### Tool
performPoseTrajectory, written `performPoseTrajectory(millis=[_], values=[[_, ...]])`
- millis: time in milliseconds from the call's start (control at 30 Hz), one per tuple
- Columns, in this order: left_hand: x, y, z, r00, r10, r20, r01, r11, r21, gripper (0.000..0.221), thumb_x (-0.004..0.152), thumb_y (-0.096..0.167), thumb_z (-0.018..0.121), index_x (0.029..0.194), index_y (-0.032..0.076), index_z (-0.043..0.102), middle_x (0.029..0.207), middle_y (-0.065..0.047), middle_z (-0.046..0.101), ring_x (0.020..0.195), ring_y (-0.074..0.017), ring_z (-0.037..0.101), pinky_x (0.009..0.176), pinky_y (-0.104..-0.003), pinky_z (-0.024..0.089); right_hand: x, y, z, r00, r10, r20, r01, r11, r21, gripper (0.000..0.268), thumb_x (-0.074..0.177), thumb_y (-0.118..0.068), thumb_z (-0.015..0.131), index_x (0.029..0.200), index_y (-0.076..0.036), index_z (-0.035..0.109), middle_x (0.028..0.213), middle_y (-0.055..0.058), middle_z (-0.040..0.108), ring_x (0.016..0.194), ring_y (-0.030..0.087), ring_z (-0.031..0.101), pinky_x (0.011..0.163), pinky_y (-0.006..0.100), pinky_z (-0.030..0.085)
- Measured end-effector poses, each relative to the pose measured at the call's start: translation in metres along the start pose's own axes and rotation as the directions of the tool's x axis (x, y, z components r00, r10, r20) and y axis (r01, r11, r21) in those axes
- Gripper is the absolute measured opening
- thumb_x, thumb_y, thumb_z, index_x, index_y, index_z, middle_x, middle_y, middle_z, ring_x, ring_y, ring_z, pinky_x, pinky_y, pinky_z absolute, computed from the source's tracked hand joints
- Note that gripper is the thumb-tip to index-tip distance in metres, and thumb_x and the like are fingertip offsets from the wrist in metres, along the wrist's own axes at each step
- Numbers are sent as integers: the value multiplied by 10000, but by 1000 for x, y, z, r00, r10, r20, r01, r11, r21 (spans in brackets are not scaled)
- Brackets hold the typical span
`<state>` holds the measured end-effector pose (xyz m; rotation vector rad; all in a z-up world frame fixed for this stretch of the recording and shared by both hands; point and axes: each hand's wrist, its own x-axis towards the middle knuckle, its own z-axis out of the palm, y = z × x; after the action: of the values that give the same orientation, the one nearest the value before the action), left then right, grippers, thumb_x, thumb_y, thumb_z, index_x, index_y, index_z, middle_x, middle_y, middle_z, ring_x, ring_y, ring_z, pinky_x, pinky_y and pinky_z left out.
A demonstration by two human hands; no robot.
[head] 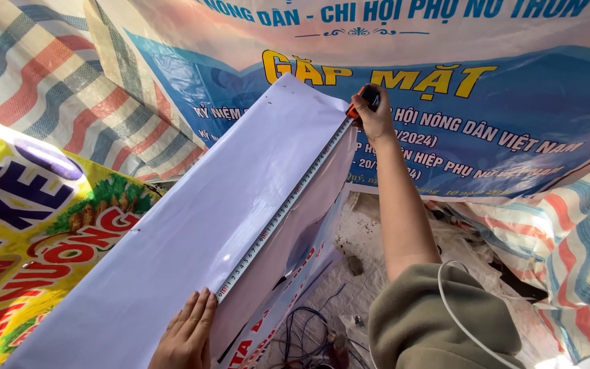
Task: The person is preparing a vinyl banner by cutting electrical wires with scissors and measuring the banner's dimensions with a tape measure.
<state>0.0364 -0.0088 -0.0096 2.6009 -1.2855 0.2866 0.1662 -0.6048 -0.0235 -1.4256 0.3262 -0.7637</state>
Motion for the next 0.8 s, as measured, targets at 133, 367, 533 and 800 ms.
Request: performPoseTrajectory(millis=[133, 367, 533, 800], values=[[-1, -1, 4, 999, -25, -19, 25, 999, -26, 527, 966, 125, 558, 1490, 99, 508, 1535, -61, 540, 1459, -264, 481, 1124, -409, 467, 7, 4, 5, 995, -99, 4, 98, 985, -138, 597, 879, -396, 826, 1288, -169, 455, 1237, 125, 560, 1117, 263, 601, 927, 354, 611], [8, 15, -15, 995, 17, -95, -20, 999, -36, 546, 945, 78, 603, 1483, 60, 507, 1515, -90, 557, 1420, -267, 519, 1142, -394, 461, 31, 0, 7, 995, 85, -46, -97, 869, -485, 625, 878, -482, 804, 1290, -146, 474, 1277, 124, 609, 1189, 312, 605, 1004, 413, 515], [10, 15, -16, 997, 17, -73, -23, 996, -85, 539, 949, 53, 616, 1479, 45, 518, 1499, -137, 559, 1381, -288, 546, 1126, -418, 470, 38, -14, 3, 970, -144, -197, 18, 848, -530, 588, 979, -509, 750, 1324, -143, 446, 1273, 167, 638, 1112, 345, 672, 887, 429, 597], [13, 28, -40, 968, -130, -214, 167, 972, 165, 777, 800, -83, 672, 1528, 117, 487, 1388, -150, 652, 1184, -318, 683, 809, -421, 563, 100, -18, -63, 880, -432, -199, 345, 867, -360, 291, 1066, -202, 867, 1163, -149, 597, 1005, 104, 700, 798, 213, 702, 665, 366, 655]])
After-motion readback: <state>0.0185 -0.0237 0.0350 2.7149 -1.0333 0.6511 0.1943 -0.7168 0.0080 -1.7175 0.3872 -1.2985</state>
